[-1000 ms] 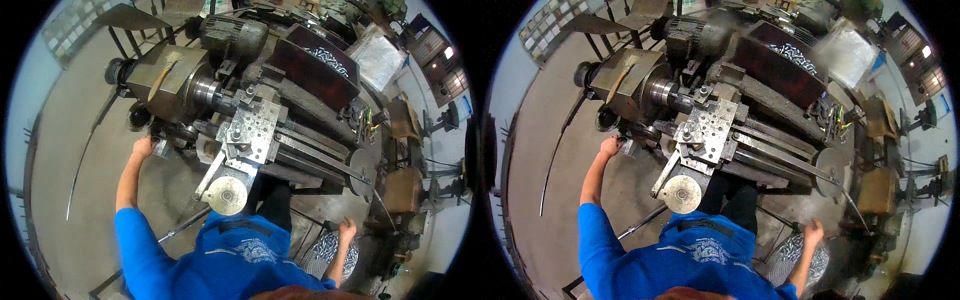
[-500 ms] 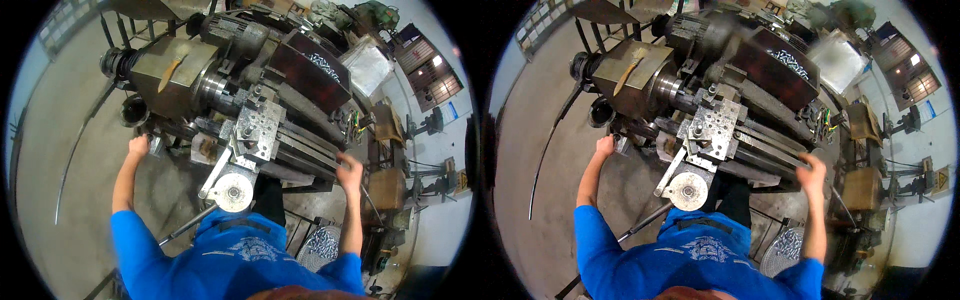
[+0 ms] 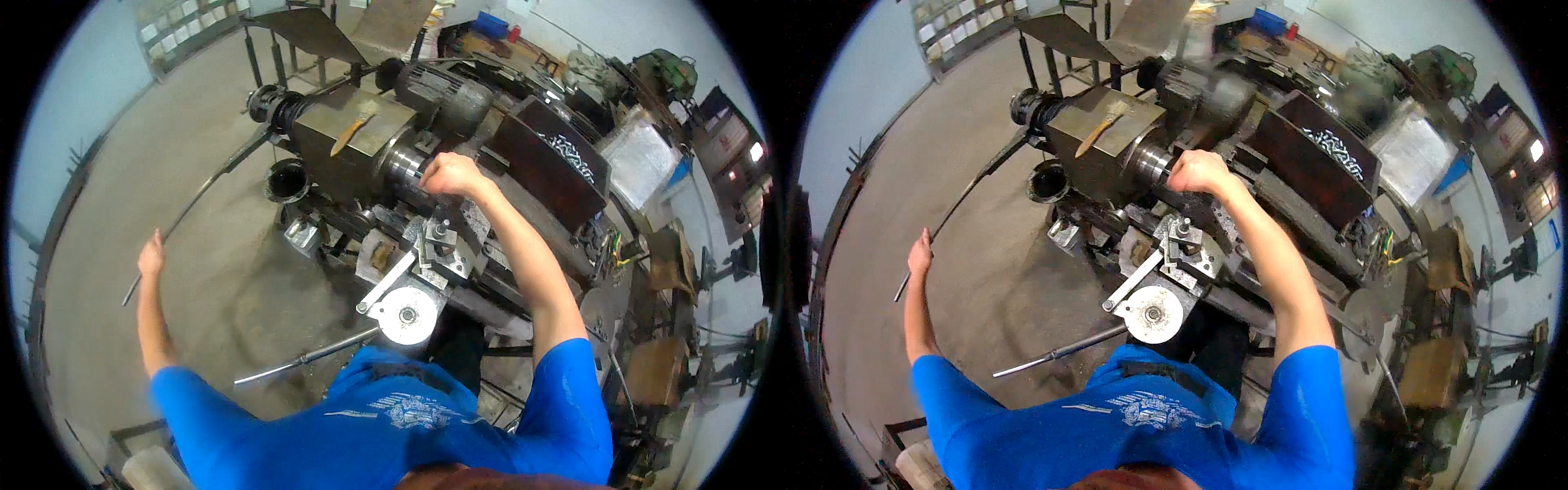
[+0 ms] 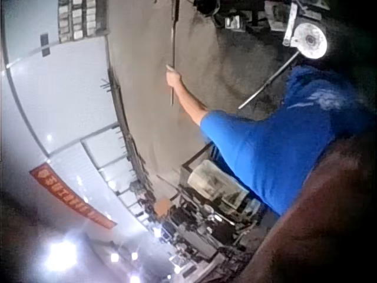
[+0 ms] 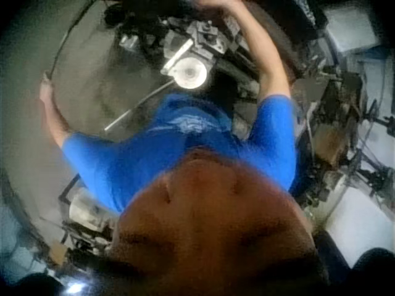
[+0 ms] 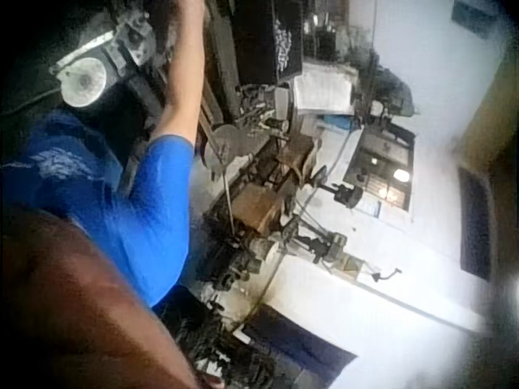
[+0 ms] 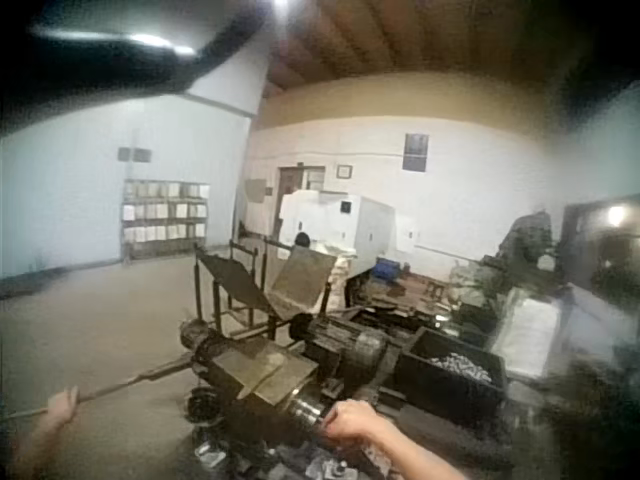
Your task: The person operates a metal turning machine, repeatedly loading small metal pieces into the chuck, engaging the cutting tool, and collecting the finished parts. The person uses a long metal rod to assist with loading and unloading the workpieces.
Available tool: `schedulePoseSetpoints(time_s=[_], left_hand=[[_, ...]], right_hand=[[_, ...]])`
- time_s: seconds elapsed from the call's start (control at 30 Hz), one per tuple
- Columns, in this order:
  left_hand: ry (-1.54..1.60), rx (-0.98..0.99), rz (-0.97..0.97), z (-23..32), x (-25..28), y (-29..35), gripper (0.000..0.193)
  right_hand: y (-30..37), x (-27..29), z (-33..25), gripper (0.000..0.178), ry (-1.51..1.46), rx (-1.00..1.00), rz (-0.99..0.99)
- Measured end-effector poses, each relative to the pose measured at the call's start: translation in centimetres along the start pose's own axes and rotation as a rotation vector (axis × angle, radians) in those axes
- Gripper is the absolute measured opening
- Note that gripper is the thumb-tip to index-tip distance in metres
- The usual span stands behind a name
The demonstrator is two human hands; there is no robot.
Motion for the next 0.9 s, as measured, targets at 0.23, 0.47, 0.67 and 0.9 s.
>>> schedulePoseSetpoints(time_s=[0.23,0.47,0.67,0.9], left_hand=[[0.064,0.041,0.012,5.0,2.9,10.5,0.067],[0.039,0.095,0.005,11.8,4.4,21.0,0.063],[-0.109,-0.113,-0.095,13.2,5.9,20.5,0.045],[0.947,-0.674,-0.176,28.5,12.4,24.1,0.037]], right_hand=[[0.3,0.6,-1.4,0.033,-0.11,0.033,-0.026],[-0.2,0.4,-0.8,0.033,0.009,-0.026,0.01],[0.8,0.6,1.8,0.037,-0.405,0.33,0.126],[10.4,1.1,-1.2,0.043,-0.666,0.668,0.303]])
Point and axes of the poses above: each hand's wrist, its own y-axis away from the middle knuckle, its own x-axis out of the back of the hand, z = x × y, the point moved 2 cm from there along -y, towards the middle knuckle, and after that the axes turned 5 degrees about -y, right-handed, at the moved point
